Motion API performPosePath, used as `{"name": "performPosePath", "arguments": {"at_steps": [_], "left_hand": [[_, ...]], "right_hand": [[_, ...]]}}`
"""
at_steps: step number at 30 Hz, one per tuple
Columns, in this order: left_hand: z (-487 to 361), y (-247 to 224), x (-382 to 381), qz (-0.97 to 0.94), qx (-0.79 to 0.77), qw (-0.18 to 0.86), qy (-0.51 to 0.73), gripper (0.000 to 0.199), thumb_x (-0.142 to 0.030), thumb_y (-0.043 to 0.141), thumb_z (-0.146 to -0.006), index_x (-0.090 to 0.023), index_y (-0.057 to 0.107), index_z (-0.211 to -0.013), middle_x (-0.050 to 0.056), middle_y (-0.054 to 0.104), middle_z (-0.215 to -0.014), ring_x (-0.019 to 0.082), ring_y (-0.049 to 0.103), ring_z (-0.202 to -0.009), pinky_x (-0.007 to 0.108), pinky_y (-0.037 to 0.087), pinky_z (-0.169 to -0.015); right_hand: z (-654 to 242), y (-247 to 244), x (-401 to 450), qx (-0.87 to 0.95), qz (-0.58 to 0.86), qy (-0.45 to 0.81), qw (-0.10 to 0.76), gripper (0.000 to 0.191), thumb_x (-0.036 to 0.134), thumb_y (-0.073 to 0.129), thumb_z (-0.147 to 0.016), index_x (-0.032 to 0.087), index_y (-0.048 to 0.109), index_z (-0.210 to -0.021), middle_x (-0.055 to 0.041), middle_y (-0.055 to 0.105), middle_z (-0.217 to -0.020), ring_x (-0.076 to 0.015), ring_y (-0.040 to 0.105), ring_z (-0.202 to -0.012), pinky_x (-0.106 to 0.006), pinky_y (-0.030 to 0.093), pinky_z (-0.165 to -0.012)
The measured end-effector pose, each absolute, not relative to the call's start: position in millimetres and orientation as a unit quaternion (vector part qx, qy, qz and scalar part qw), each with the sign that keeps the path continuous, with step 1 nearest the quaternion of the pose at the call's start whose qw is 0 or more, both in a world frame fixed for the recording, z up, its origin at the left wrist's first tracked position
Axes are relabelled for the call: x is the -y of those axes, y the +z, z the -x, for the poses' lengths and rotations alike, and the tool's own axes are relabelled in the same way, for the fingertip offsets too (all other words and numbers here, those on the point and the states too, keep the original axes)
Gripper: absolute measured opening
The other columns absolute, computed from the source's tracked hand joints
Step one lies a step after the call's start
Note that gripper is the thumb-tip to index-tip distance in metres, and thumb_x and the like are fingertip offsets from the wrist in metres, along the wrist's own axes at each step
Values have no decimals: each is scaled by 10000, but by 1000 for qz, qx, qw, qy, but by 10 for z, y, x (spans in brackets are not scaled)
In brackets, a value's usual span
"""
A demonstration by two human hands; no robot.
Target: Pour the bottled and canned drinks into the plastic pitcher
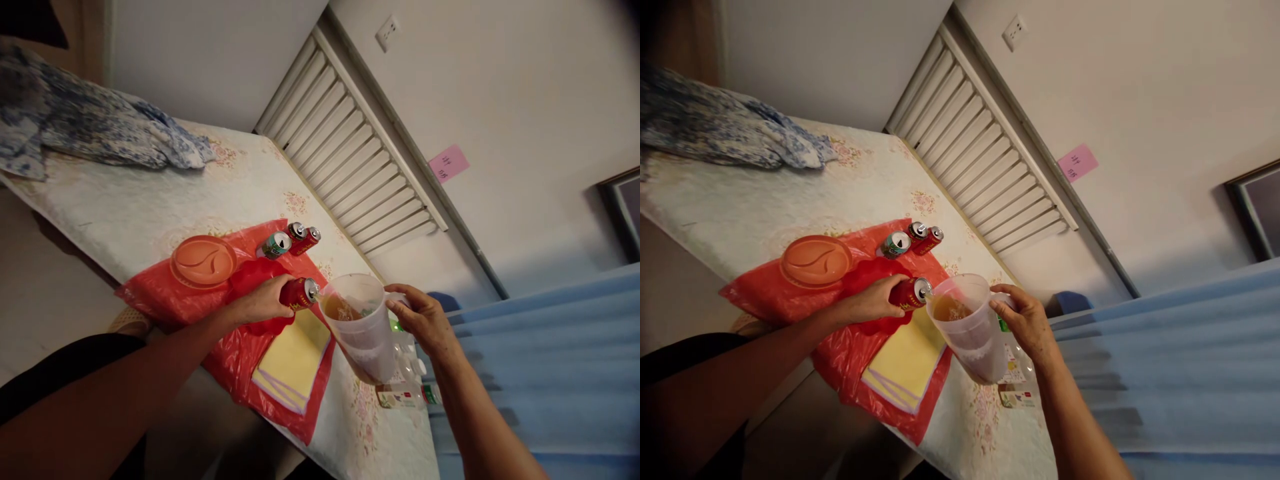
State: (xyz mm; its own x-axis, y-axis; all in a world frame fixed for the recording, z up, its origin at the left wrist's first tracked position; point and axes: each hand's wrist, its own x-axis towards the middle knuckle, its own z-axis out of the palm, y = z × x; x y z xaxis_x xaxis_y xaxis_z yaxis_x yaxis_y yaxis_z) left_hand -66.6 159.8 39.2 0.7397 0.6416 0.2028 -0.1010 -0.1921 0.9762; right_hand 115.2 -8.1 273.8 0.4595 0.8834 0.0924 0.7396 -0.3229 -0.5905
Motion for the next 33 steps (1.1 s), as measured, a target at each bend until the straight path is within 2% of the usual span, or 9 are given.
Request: {"name": "performPosePath", "arguments": {"at_steps": [33], "left_hand": [[671, 414, -1587, -717, -199, 600, 295, 610, -239, 749, -602, -196, 556, -1179, 77, 674, -1139, 268, 642, -1020, 333, 506, -830]], "right_hand": [[-1170, 2728, 88, 496, 809, 142, 282, 430, 476, 754, -691, 159, 690, -974, 77, 388, -543, -70, 302, -488, -215, 244, -447]]}}
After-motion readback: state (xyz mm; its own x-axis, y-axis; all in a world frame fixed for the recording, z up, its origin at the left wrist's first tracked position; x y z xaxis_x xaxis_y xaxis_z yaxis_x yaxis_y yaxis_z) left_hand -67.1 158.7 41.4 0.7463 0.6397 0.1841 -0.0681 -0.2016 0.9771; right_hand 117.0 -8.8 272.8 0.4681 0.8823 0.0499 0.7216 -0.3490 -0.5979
